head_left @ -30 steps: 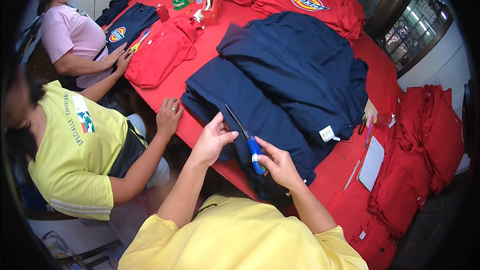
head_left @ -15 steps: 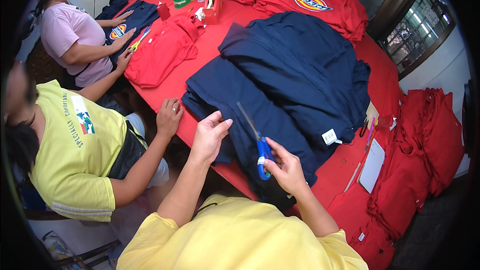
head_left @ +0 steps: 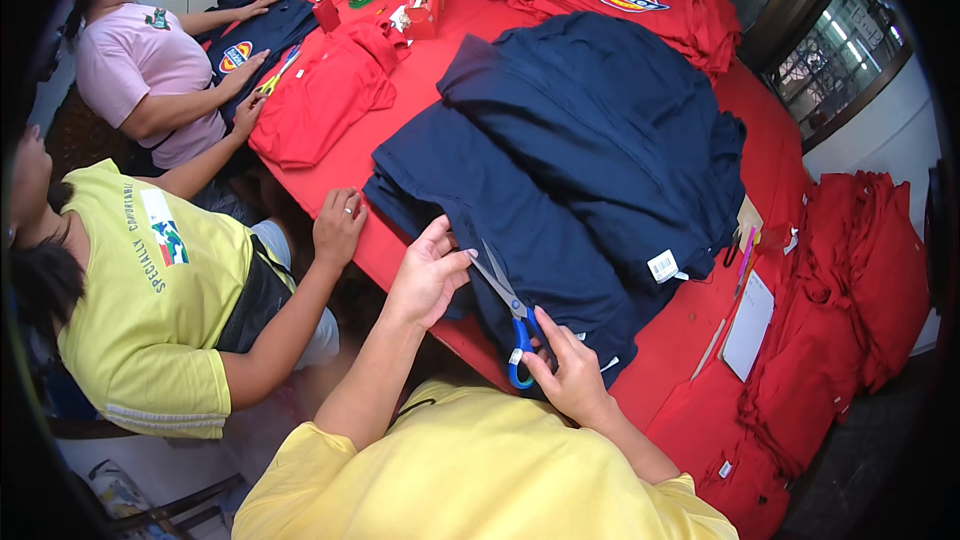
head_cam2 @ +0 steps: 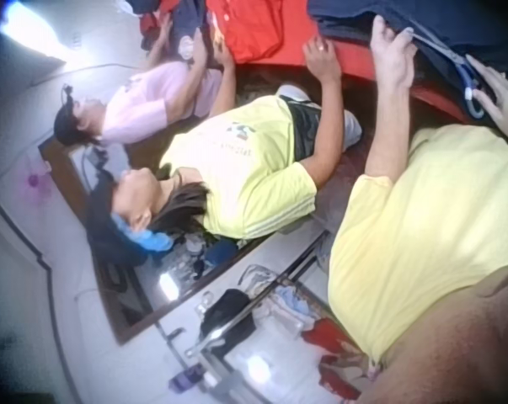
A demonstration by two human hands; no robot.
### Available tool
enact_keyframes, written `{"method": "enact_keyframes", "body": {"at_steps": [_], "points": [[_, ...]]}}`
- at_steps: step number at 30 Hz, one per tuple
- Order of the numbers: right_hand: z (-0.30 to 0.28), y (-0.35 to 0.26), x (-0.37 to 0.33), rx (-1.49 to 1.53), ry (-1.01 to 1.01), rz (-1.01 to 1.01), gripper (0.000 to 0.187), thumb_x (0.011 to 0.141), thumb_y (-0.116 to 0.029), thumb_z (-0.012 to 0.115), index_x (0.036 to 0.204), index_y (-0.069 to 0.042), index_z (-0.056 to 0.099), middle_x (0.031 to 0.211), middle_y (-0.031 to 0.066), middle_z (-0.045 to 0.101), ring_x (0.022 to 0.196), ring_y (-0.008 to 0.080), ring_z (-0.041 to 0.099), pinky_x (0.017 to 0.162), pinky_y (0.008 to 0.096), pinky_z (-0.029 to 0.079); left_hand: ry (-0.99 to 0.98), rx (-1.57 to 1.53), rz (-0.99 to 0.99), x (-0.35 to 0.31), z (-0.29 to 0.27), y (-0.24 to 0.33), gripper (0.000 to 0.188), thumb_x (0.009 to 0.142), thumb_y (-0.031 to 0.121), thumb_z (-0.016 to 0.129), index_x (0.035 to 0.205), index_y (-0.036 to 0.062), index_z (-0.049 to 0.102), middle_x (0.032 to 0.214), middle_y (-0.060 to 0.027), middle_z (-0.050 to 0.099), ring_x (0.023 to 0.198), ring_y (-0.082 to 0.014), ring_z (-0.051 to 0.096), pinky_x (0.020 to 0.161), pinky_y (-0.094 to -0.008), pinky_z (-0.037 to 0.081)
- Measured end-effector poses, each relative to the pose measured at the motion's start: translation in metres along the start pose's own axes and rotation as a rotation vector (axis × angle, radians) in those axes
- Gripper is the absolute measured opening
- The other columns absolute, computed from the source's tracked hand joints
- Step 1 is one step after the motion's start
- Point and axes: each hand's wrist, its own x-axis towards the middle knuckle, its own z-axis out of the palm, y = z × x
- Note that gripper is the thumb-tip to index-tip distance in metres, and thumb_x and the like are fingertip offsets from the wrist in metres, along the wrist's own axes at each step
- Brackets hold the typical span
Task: The person uses shears to trim loose threads from a stack of navy blue shirts on a table. They handle the shirts one at a time, flipping them over and inspecting different sides before setting them aside.
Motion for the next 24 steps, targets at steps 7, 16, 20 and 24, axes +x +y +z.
{"method": "enact_keyframes", "body": {"at_steps": [7, 16, 20, 24], "points": [[0.006, 0.000, -0.001, -0.033, 0.029, -0.046, 0.055, 0.083, -0.004, 0.066, 0.133, 0.006, 0.043, 0.085, 0.0142, 0.060, 0.060, 0.0205, 0.060, 0.054, 0.0304, 0.050, 0.014, -0.034, 0.036, -0.006, 0.004, -0.008, 0.039, 0.085, -0.007, 0.053, 0.123, -0.0001, 0.050, 0.111, -0.0084, 0.059, 0.099, -0.0173, 0.060, 0.087, -0.0310, 0.050], [0.007, -0.003, 0.005, 0.132, -0.037, 0.131, 0.048, 0.087, -0.003, 0.059, 0.133, 0.004, 0.045, 0.085, 0.0160, 0.062, 0.065, 0.0219, 0.063, 0.060, 0.0319, 0.049, 0.017, -0.066, 0.051, -0.007, 0.003, -0.014, 0.035, 0.086, -0.006, 0.055, 0.120, 0.0000, 0.050, 0.110, -0.0089, 0.060, 0.100, -0.0174, 0.061, 0.086, -0.0299, 0.051], [0.005, 0.000, 0.006, 0.302, -0.052, 0.264, 0.046, 0.087, -0.004, 0.060, 0.131, 0.004, 0.048, 0.088, 0.0163, 0.063, 0.069, 0.0193, 0.064, 0.065, 0.0291, 0.050, 0.083, -0.066, -0.011, -0.004, 0.003, -0.011, 0.029, 0.089, -0.001, 0.055, 0.119, 0.0011, 0.053, 0.110, -0.0087, 0.061, 0.099, -0.0171, 0.061, 0.086, -0.0299, 0.050], [0.008, 0.006, 0.017, 0.248, -0.010, 0.135, 0.049, 0.086, -0.009, 0.064, 0.131, 0.003, 0.048, 0.091, 0.0164, 0.064, 0.075, 0.0210, 0.065, 0.072, 0.0291, 0.051, 0.059, 0.007, 0.052, 0.005, -0.007, -0.013, 0.027, 0.091, 0.002, 0.055, 0.118, 0.0021, 0.055, 0.108, -0.0070, 0.062, 0.099, -0.0156, 0.061, 0.084, -0.0298, 0.050]]}}
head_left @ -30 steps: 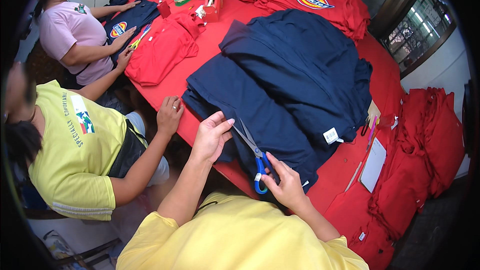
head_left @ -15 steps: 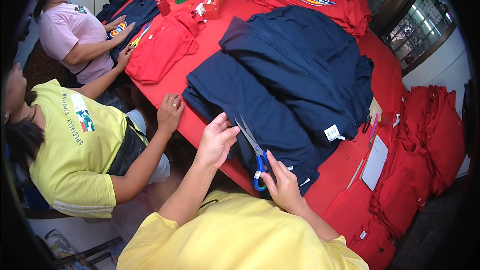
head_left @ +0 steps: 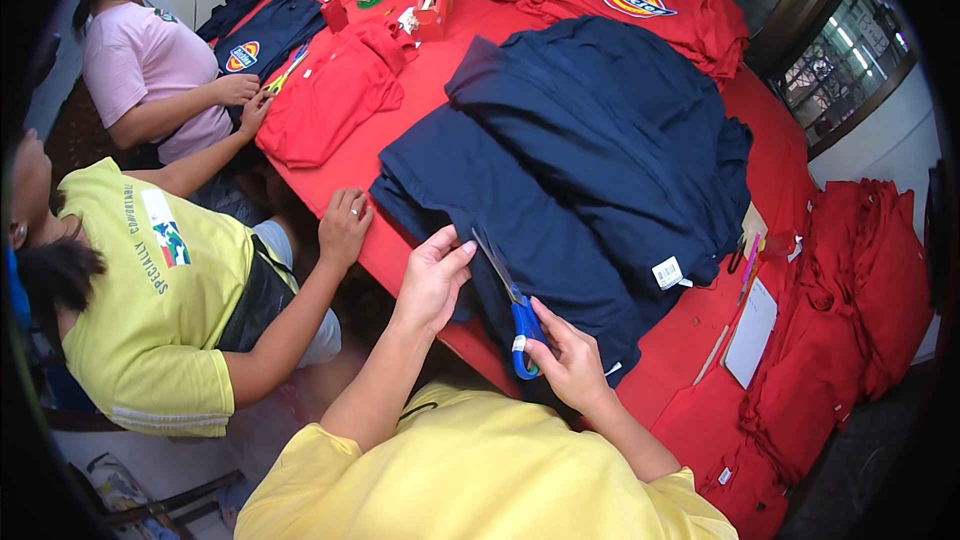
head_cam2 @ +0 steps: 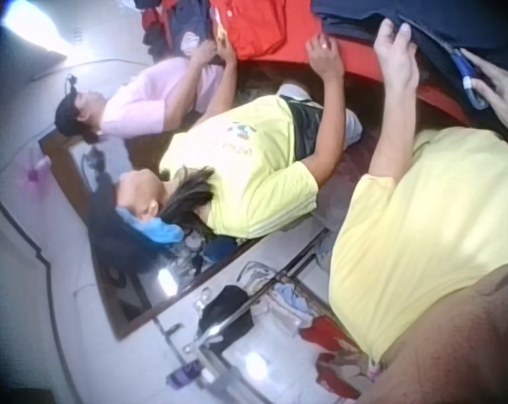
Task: The person uses shears to trim loose threads from a stack of navy blue shirts on a table. They handle the shirts one at a time, flipping them over and inspecting different sides before setting them aside.
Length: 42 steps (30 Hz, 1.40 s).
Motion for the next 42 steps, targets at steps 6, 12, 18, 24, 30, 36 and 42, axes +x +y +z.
{"method": "enact_keyframes", "body": {"at_steps": [6, 12, 18, 24, 30, 36, 42], "points": [[-0.004, -0.016, 0.025, -0.095, -0.021, -0.073, 0.051, 0.086, -0.014, 0.065, 0.131, 0.004, 0.048, 0.093, 0.0173, 0.064, 0.080, 0.0227, 0.064, 0.076, 0.0305, 0.050, -0.080, 0.147, -0.028, -0.002, 0.001, 0.015, 0.038, 0.086, -0.001, 0.059, 0.124, 0.0024, 0.052, 0.105, -0.0042, 0.060, 0.095, -0.0131, 0.059, 0.084, -0.0281, 0.048], [-0.002, -0.011, 0.046, -0.040, -0.054, -0.059, 0.049, 0.087, -0.010, 0.062, 0.132, 0.003, 0.048, 0.093, 0.0161, 0.063, 0.075, 0.0199, 0.063, 0.070, 0.0296, 0.051, -0.162, 0.235, -0.003, 0.005, -0.003, 0.021, 0.058, 0.079, -0.003, 0.064, 0.133, 0.0035, 0.044, 0.112, -0.0045, 0.058, 0.101, -0.0140, 0.056, 0.087, -0.0272, 0.046], [-0.003, -0.015, 0.056, 0.184, -0.133, 0.265, 0.047, 0.090, -0.008, 0.059, 0.135, -0.001, 0.046, 0.099, 0.0133, 0.064, 0.069, 0.0121, 0.060, 0.055, 0.0253, 0.053, -0.173, 0.150, 0.005, 0.012, -0.006, 0.026, 0.054, 0.080, -0.004, 0.062, 0.131, 0.0010, 0.045, 0.112, -0.0050, 0.058, 0.104, -0.0140, 0.055, 0.088, -0.0270, 0.045], [0.007, 0.011, 0.063, 0.095, -0.077, -0.058, 0.048, 0.089, -0.011, 0.061, 0.135, -0.003, 0.047, 0.101, 0.0124, 0.064, 0.069, 0.0109, 0.059, 0.060, 0.0256, 0.053, -0.099, 0.133, 0.068, 0.033, -0.021, 0.029, 0.046, 0.083, -0.004, 0.058, 0.128, -0.0013, 0.048, 0.114, -0.0065, 0.059, 0.101, -0.0136, 0.057, 0.087, -0.0264, 0.045], [0.003, -0.009, 0.086, 0.212, -0.178, 0.187, 0.049, 0.089, -0.012, 0.062, 0.135, -0.003, 0.048, 0.097, 0.0105, 0.064, 0.067, 0.0114, 0.059, 0.061, 0.0250, 0.053, -0.103, 0.229, 0.058, 0.032, -0.015, 0.040, 0.043, 0.083, -0.005, 0.057, 0.125, -0.0014, 0.051, 0.111, -0.0066, 0.060, 0.101, -0.0133, 0.057, 0.086, -0.0254, 0.046], [0.003, -0.009, 0.089, 0.234, -0.212, 0.288, 0.048, 0.089, -0.013, 0.062, 0.133, -0.001, 0.048, 0.101, 0.0131, 0.065, 0.074, 0.0130, 0.061, 0.068, 0.0264, 0.053, -0.003, 0.026, 0.066, 0.050, -0.020, 0.040, 0.031, 0.085, -0.002, 0.058, 0.115, 0.0017, 0.058, 0.101, -0.0032, 0.061, 0.090, -0.0104, 0.057, 0.078, -0.0244, 0.045], [0.011, -0.003, 0.108, 0.213, -0.180, 0.061, 0.054, 0.087, -0.016, 0.066, 0.133, 0.005, 0.046, 0.120, 0.0202, 0.060, 0.100, 0.0191, 0.062, 0.093, 0.0320, 0.045, -0.077, 0.171, 0.074, 0.051, -0.026, 0.046, 0.027, 0.085, -0.002, 0.058, 0.113, 0.0019, 0.059, 0.100, -0.0035, 0.062, 0.088, -0.0105, 0.058, 0.077, -0.0246, 0.046]]}}
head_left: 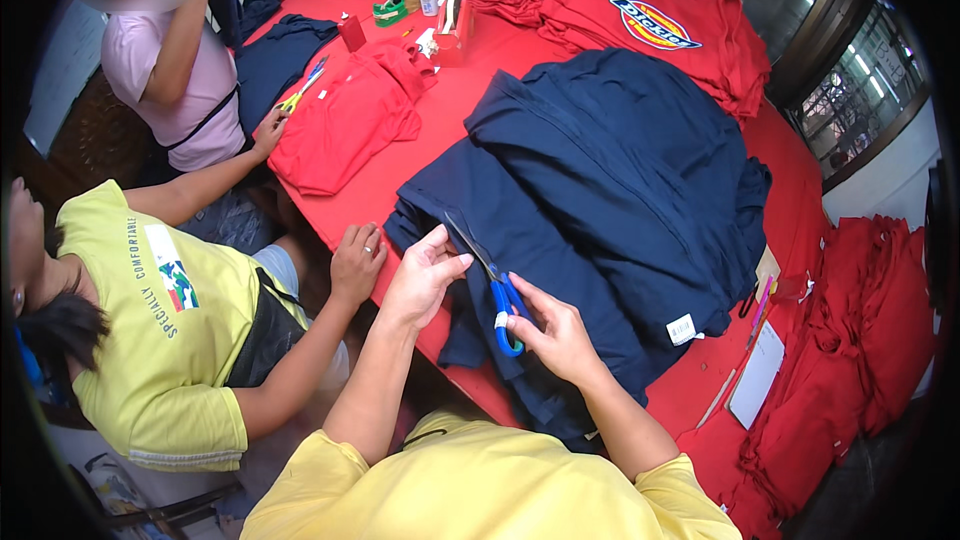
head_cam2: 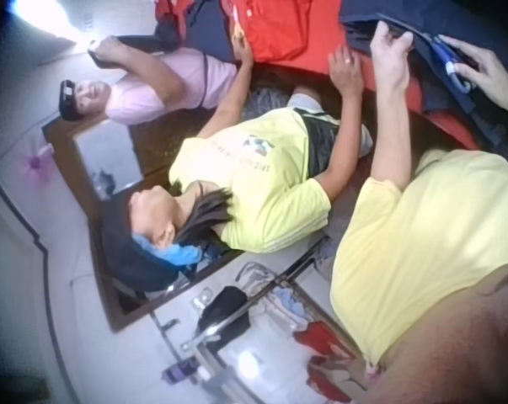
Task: The person uses shears to trim loose threads from a stack of navy blue shirts on a table. They handle the shirts one at a time, flipping them over and inspecting different sides before setting them aside.
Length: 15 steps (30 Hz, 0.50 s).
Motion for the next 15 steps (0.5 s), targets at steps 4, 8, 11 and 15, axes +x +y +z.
{"method": "enact_keyframes", "body": {"at_steps": [4, 8, 11, 15], "points": [[-0.006, -0.007, 0.006, 0.021, -0.022, 0.181, 0.046, 0.089, -0.009, 0.059, 0.133, -0.002, 0.049, 0.096, 0.0114, 0.063, 0.075, 0.0118, 0.061, 0.064, 0.0269, 0.054, 0.046, -0.046, -0.003, 0.003, 0.007, 0.003, 0.024, 0.086, -0.001, 0.058, 0.110, 0.0023, 0.059, 0.098, -0.0030, 0.062, 0.085, -0.0094, 0.057, 0.076, -0.0238, 0.045], [-0.004, -0.005, 0.007, 0.013, -0.012, 0.138, 0.046, 0.089, -0.009, 0.059, 0.134, -0.003, 0.049, 0.091, 0.0088, 0.062, 0.069, 0.0098, 0.058, 0.057, 0.0247, 0.053, 0.132, -0.141, 0.053, 0.019, -0.007, -0.004, 0.023, 0.086, -0.001, 0.058, 0.109, 0.0022, 0.059, 0.098, -0.0020, 0.062, 0.085, -0.0079, 0.056, 0.076, -0.0234, 0.044], [-0.002, 0.001, 0.012, -0.054, -0.002, -0.050, 0.049, 0.088, -0.012, 0.062, 0.134, -0.003, 0.049, 0.094, 0.0094, 0.063, 0.069, 0.0099, 0.058, 0.059, 0.0241, 0.053, 0.076, -0.058, 0.066, 0.021, -0.010, 0.001, 0.023, 0.087, -0.001, 0.058, 0.110, 0.0015, 0.058, 0.097, -0.0013, 0.061, 0.084, -0.0071, 0.055, 0.076, -0.0224, 0.044], [0.000, 0.013, 0.028, -0.078, 0.007, -0.159, 0.051, 0.089, -0.013, 0.062, 0.136, -0.003, 0.047, 0.092, 0.0062, 0.062, 0.069, 0.0084, 0.057, 0.056, 0.0232, 0.051, 0.080, 0.013, 0.057, 0.018, -0.003, 0.007, 0.026, 0.085, -0.002, 0.060, 0.110, 0.0012, 0.058, 0.097, -0.0012, 0.060, 0.084, -0.0070, 0.055, 0.074, -0.0210, 0.044]]}}
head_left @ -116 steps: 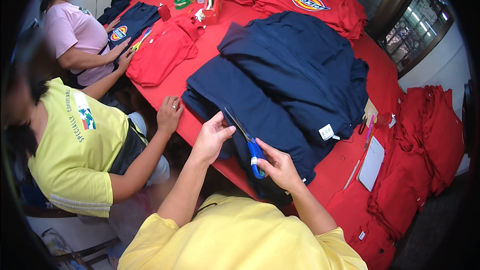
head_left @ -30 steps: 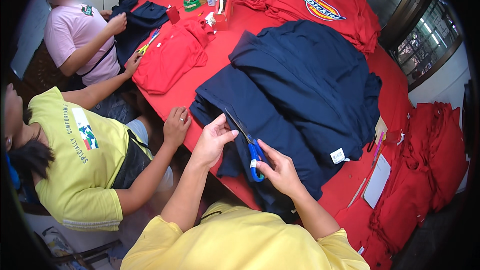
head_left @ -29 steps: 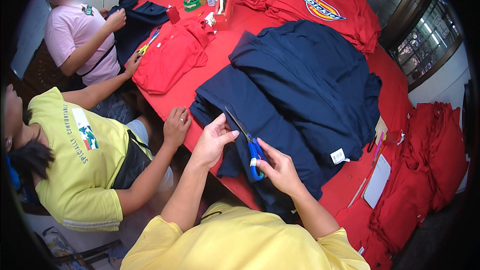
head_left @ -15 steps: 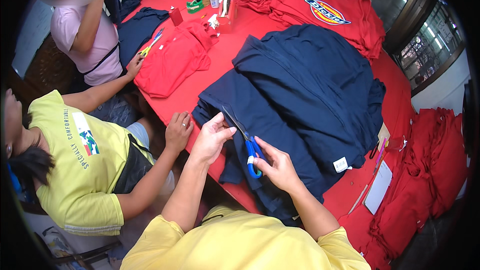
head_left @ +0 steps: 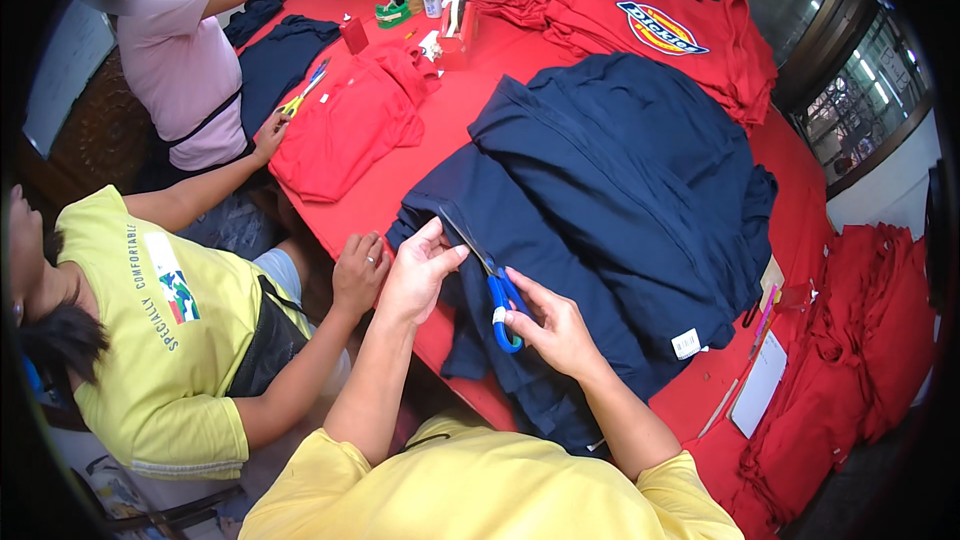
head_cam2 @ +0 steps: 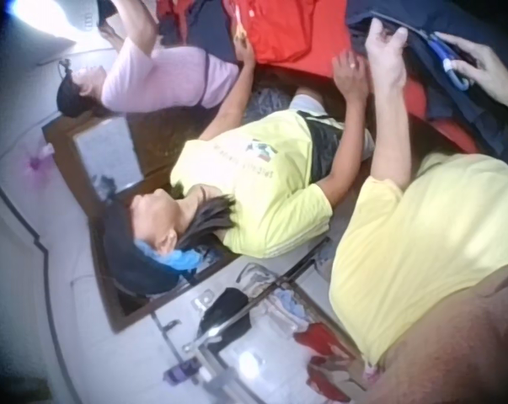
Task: The person uses shears to trim loose threads from a stack of navy blue shirts on a table. They handle the shirts one at a time, flipping them over and inspecting different sides before setting them aside.
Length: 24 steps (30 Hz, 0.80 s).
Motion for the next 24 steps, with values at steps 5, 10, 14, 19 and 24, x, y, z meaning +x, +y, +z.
{"method": "enact_keyframes", "body": {"at_steps": [5, 10, 14, 19, 24], "points": [[-0.007, -0.012, 0.003, 0.218, -0.032, 0.316, 0.045, 0.090, -0.011, 0.059, 0.133, -0.002, 0.049, 0.091, 0.0069, 0.061, 0.061, 0.0086, 0.056, 0.053, 0.0238, 0.051, -0.030, 0.013, -0.025, 0.003, -0.005, -0.002, 0.028, 0.085, -0.002, 0.060, 0.113, 0.0016, 0.057, 0.099, -0.0019, 0.061, 0.086, -0.0074, 0.056, 0.076, -0.0206, 0.044], [-0.007, -0.011, 0.002, 0.193, -0.048, 0.265, 0.046, 0.090, -0.013, 0.060, 0.134, -0.001, 0.048, 0.094, 0.0074, 0.062, 0.067, 0.0080, 0.057, 0.056, 0.0240, 0.052, 0.056, -0.163, 0.032, 0.021, -0.014, -0.007, 0.029, 0.086, -0.002, 0.057, 0.115, 0.0030, 0.056, 0.100, -0.0018, 0.061, 0.086, -0.0086, 0.056, 0.079, -0.0223, 0.043], [-0.004, -0.012, 0.011, 0.084, -0.044, 0.121, 0.051, 0.088, -0.017, 0.064, 0.134, -0.001, 0.048, 0.101, 0.0089, 0.063, 0.067, 0.0084, 0.057, 0.061, 0.0240, 0.051, -0.029, -0.033, 0.002, 0.017, -0.012, 0.002, 0.036, 0.084, -0.003, 0.058, 0.120, 0.0031, 0.054, 0.102, -0.0020, 0.061, 0.087, -0.0084, 0.057, 0.078, -0.0231, 0.044], [-0.009, -0.017, 0.026, 0.211, -0.102, 0.305, 0.051, 0.089, -0.016, 0.063, 0.134, -0.001, 0.048, 0.099, 0.0087, 0.064, 0.065, 0.0086, 0.056, 0.057, 0.0246, 0.051, -0.076, 0.010, -0.021, 0.013, -0.008, 0.006, 0.042, 0.083, -0.004, 0.058, 0.124, 0.0029, 0.051, 0.104, -0.0026, 0.061, 0.089, -0.0096, 0.057, 0.078, -0.0245, 0.045], [-0.008, -0.003, 0.028, 0.356, -0.108, 0.318, 0.049, 0.090, -0.016, 0.061, 0.136, -0.003, 0.047, 0.093, 0.0072, 0.065, 0.064, 0.0081, 0.055, 0.051, 0.0249, 0.050, -0.003, -0.111, -0.007, 0.031, -0.015, 0.004, 0.040, 0.084, -0.004, 0.058, 0.122, 0.0029, 0.052, 0.106, -0.0037, 0.061, 0.091, -0.0113, 0.058, 0.081, -0.0257, 0.046]]}}
